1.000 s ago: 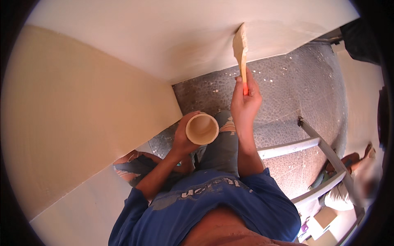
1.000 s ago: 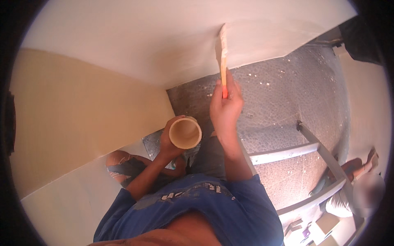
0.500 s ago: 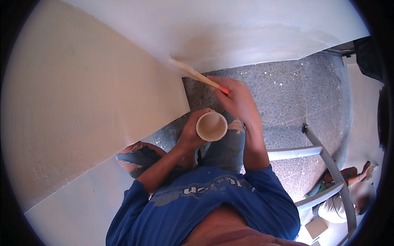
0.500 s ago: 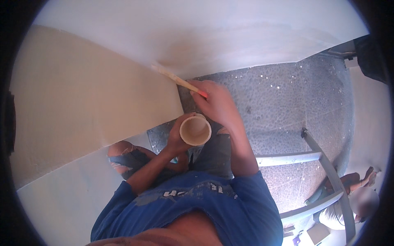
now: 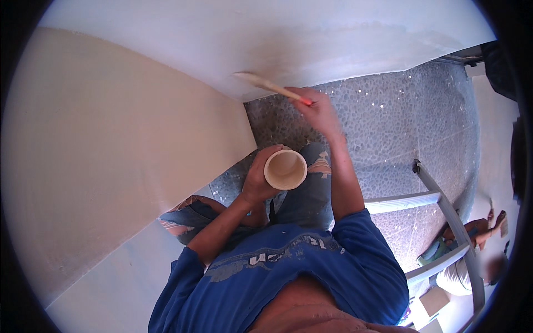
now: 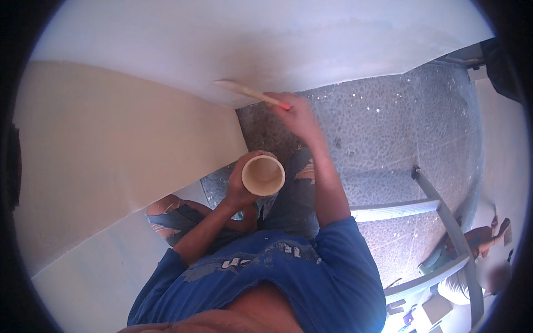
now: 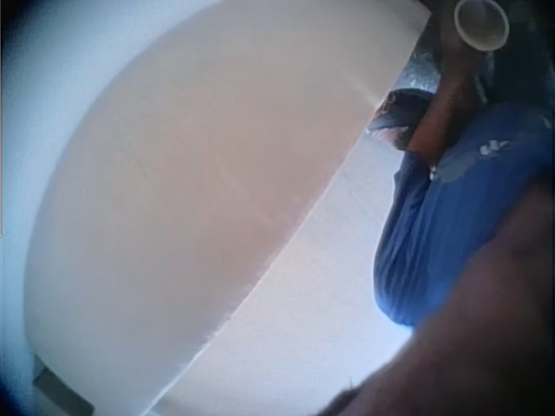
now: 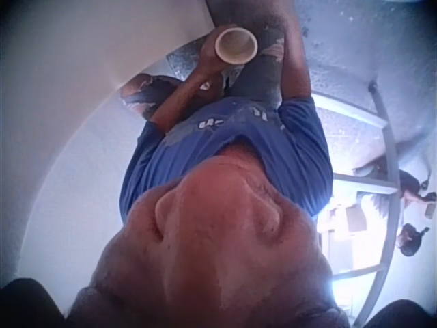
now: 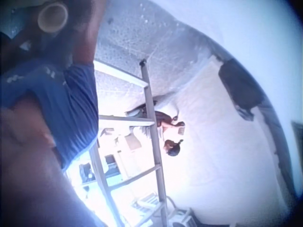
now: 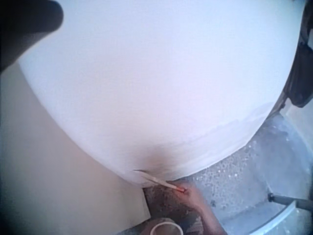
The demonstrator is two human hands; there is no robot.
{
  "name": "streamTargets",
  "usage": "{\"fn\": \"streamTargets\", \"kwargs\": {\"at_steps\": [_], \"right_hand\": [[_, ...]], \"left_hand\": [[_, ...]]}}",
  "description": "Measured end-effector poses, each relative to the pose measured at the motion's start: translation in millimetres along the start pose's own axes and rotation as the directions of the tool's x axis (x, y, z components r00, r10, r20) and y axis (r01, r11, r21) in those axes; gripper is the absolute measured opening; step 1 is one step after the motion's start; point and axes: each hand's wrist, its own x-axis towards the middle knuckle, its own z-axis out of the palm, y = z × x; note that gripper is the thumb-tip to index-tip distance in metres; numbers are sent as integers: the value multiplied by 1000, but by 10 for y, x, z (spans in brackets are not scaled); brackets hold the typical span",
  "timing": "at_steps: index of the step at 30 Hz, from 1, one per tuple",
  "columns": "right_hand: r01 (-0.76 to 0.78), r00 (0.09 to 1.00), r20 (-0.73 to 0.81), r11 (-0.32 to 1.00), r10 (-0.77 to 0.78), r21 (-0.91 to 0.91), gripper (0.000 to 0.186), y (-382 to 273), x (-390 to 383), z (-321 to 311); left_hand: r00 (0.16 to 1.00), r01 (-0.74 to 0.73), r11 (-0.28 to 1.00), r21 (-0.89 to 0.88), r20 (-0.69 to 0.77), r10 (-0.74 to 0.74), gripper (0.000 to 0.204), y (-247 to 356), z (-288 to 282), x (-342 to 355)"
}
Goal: The person paints the wall of a spiral staircase using a paintbrush and a small container of paint. They repeatedly dip the brush into the container and apply paint to the wall surface while moving along the stairs.
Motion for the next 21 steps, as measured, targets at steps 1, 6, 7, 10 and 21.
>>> {"fn": "streamTargets", "kwargs": {"at_steps": [1, 6, 7, 10, 21], "right_hand": [[-19, 1000, -21, 998, 20, 58, 29, 116, -7, -104], [-85, 967, -227, 984, 119, 154, 29, 543, -216, -633], [-131, 949, -263, 977, 172, 166, 30, 601, -275, -753], [-222, 888, -385, 968, 251, 119, 31, 742, -505, -1043], [-237, 872, -372, 939, 320, 250, 31, 1061, -952, -665]], "left_hand": [[1000, -6, 1000, -1, -1, 6, 83, 2, -2, 7], [1000, -19, 1000, 0, 9, 19, 83, -29, -4, -8], [1000, -22, 1000, 0, 9, 22, 83, -25, -4, -3], [1000, -27, 999, -23, 2, 27, 83, -35, 8, -7], [999, -23, 998, -67, 21, 24, 82, -9, 11, -18]]}}
